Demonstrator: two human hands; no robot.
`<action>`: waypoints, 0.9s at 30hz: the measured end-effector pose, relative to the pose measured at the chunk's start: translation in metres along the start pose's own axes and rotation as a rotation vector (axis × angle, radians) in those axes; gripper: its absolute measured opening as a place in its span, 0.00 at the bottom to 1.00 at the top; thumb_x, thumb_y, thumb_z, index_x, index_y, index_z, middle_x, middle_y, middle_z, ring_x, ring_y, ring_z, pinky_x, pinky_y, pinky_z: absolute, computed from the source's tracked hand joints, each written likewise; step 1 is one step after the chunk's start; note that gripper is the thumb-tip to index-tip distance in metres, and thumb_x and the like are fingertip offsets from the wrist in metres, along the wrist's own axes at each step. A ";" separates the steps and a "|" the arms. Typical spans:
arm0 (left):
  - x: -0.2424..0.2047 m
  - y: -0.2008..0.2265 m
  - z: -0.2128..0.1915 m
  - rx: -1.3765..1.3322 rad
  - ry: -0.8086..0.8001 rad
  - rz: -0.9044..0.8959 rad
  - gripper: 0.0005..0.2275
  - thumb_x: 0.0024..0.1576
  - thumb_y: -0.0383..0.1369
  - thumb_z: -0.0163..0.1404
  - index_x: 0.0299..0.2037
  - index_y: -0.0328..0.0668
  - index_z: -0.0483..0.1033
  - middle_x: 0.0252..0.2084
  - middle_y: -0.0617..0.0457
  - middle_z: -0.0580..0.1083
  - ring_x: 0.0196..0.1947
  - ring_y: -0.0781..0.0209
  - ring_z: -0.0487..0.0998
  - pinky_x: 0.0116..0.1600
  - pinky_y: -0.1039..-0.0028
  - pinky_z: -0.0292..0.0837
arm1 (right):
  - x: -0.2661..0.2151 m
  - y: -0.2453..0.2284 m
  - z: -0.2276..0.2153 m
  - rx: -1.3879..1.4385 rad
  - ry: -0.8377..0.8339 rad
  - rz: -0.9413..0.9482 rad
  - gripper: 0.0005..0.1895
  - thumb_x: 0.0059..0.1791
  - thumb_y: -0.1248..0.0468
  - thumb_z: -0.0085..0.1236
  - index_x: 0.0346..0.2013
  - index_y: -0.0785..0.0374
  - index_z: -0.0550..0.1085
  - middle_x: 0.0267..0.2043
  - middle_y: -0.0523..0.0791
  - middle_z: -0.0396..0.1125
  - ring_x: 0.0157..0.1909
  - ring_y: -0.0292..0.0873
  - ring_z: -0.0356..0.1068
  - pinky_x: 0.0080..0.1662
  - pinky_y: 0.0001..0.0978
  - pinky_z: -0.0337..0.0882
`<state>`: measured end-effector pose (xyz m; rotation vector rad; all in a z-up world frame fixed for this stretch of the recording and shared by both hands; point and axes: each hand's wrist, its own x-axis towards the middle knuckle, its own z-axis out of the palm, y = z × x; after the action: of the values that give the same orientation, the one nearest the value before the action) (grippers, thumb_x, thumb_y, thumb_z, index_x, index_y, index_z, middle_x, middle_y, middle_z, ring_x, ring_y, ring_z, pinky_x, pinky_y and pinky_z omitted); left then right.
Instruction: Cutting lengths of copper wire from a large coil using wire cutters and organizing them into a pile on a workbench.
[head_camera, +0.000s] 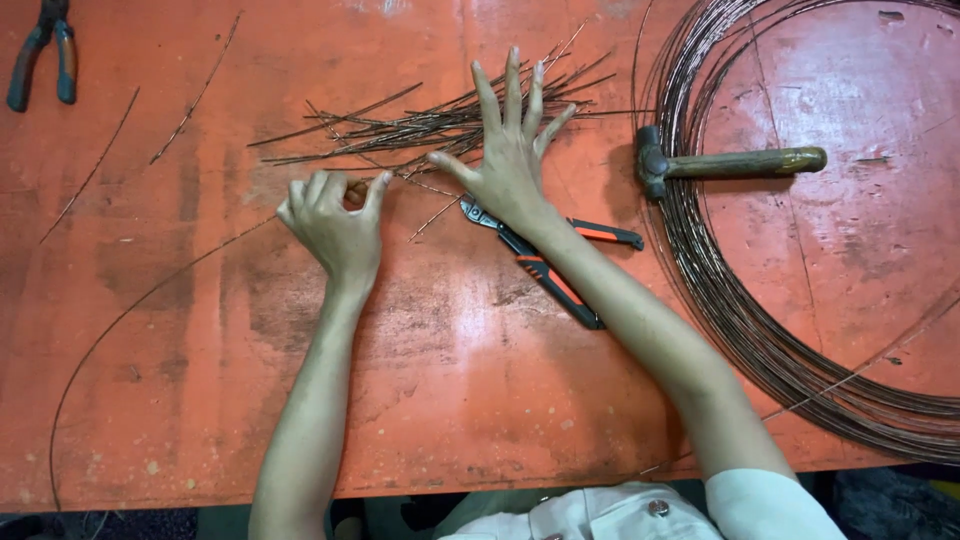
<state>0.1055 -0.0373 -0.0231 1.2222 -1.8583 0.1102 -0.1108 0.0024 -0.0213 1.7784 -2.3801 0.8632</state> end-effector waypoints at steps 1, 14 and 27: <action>0.002 0.000 0.000 0.002 0.002 0.001 0.20 0.53 0.46 0.70 0.24 0.48 0.72 0.29 0.60 0.73 0.35 0.56 0.67 0.44 0.64 0.54 | -0.001 0.002 0.001 0.002 0.001 -0.001 0.60 0.49 0.20 0.58 0.82 0.40 0.42 0.83 0.43 0.16 0.84 0.62 0.17 0.67 0.87 0.20; 0.001 -0.006 0.006 -0.138 0.033 0.015 0.17 0.43 0.42 0.75 0.28 0.50 0.76 0.25 0.59 0.68 0.36 0.52 0.72 0.55 0.59 0.63 | -0.107 0.063 -0.103 -0.565 -0.362 -0.260 0.64 0.31 0.14 0.49 0.61 0.61 0.67 0.64 0.47 0.58 0.67 0.50 0.55 0.69 0.69 0.46; 0.000 -0.001 0.002 -0.113 0.041 0.028 0.19 0.46 0.45 0.74 0.25 0.50 0.73 0.24 0.60 0.65 0.35 0.56 0.71 0.54 0.63 0.63 | -0.107 0.038 -0.093 -0.577 -0.596 -0.177 0.61 0.32 0.38 0.59 0.70 0.68 0.53 0.48 0.58 0.61 0.52 0.63 0.64 0.54 0.62 0.65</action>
<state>0.1049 -0.0388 -0.0249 1.1090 -1.8214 0.0443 -0.1347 0.1450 0.0036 2.1068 -2.3375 -0.4095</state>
